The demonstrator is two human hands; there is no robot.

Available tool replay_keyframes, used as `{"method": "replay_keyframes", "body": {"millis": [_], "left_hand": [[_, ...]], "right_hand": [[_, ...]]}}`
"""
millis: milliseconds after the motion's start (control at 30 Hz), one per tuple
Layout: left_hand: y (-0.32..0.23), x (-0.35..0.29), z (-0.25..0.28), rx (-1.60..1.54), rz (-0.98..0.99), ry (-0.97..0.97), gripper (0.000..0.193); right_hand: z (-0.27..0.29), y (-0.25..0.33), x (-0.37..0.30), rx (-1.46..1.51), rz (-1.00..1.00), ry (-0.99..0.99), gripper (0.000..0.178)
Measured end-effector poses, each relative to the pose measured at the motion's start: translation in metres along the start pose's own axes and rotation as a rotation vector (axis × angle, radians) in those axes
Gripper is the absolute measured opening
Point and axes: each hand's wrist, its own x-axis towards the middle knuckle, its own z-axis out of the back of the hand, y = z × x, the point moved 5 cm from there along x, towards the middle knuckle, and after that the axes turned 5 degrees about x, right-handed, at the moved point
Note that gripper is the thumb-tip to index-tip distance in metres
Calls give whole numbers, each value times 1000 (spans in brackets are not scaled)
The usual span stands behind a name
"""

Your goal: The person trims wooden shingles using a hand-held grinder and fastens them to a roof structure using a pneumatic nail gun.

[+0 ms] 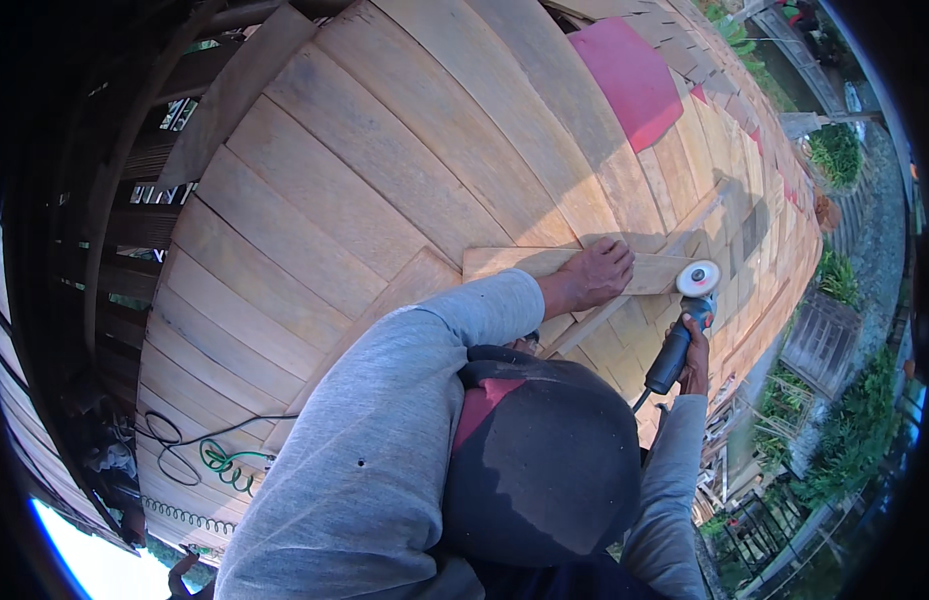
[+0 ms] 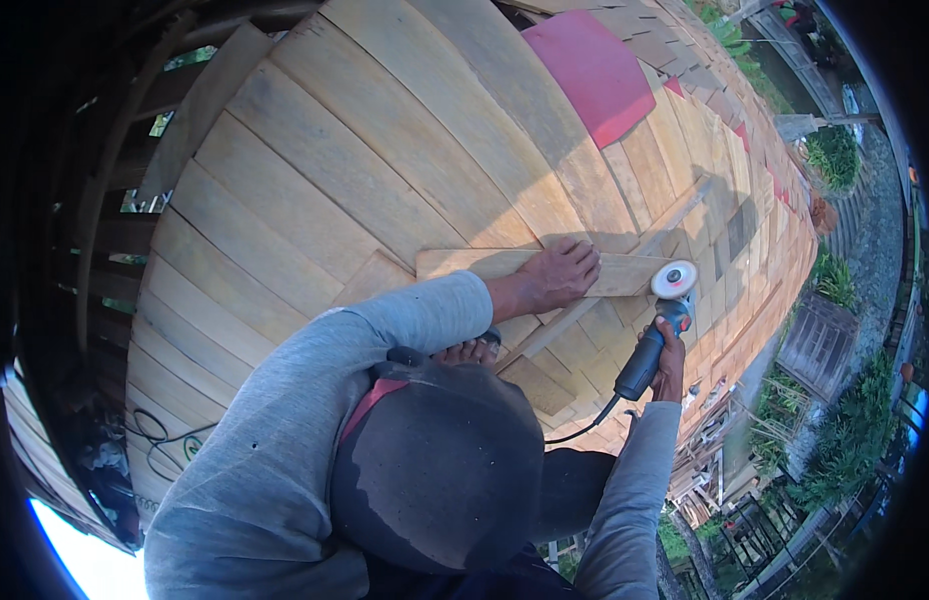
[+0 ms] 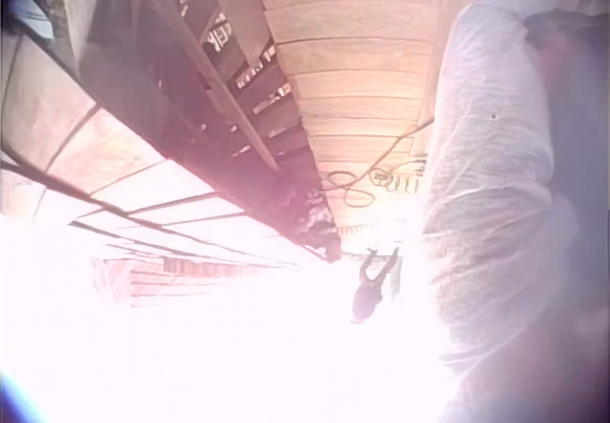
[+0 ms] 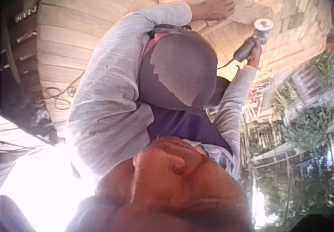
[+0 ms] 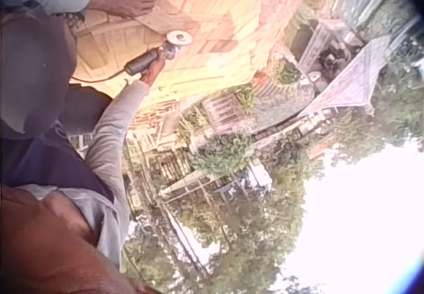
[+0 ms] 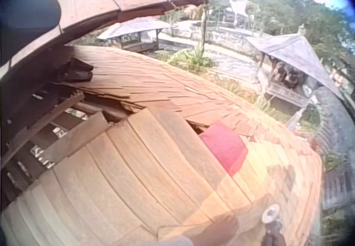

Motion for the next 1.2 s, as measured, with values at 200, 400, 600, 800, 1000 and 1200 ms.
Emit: {"method": "replay_keyframes", "body": {"millis": [200,400,600,800,1000,1200], "left_hand": [[-11,22,-6,18,-4,-51,35],[-15,2,-15,49,23,-75,30],[-11,1,-10,15,39,-70,28],[-2,9,-15,37,-13,-37,41],[12,17,1,-56,40,128,78],[-12,28,11,-124,39,151,89]], "right_hand": [[38,10,14,16,54,-42,40],[35,-8,30,17,34,-12,39],[32,-2,27,49,62,2,39],[13,29,-9,451,240,161,61],[47,87,-90,694,579,187,62],[100,32,-200,1055,663,190,64]]}}
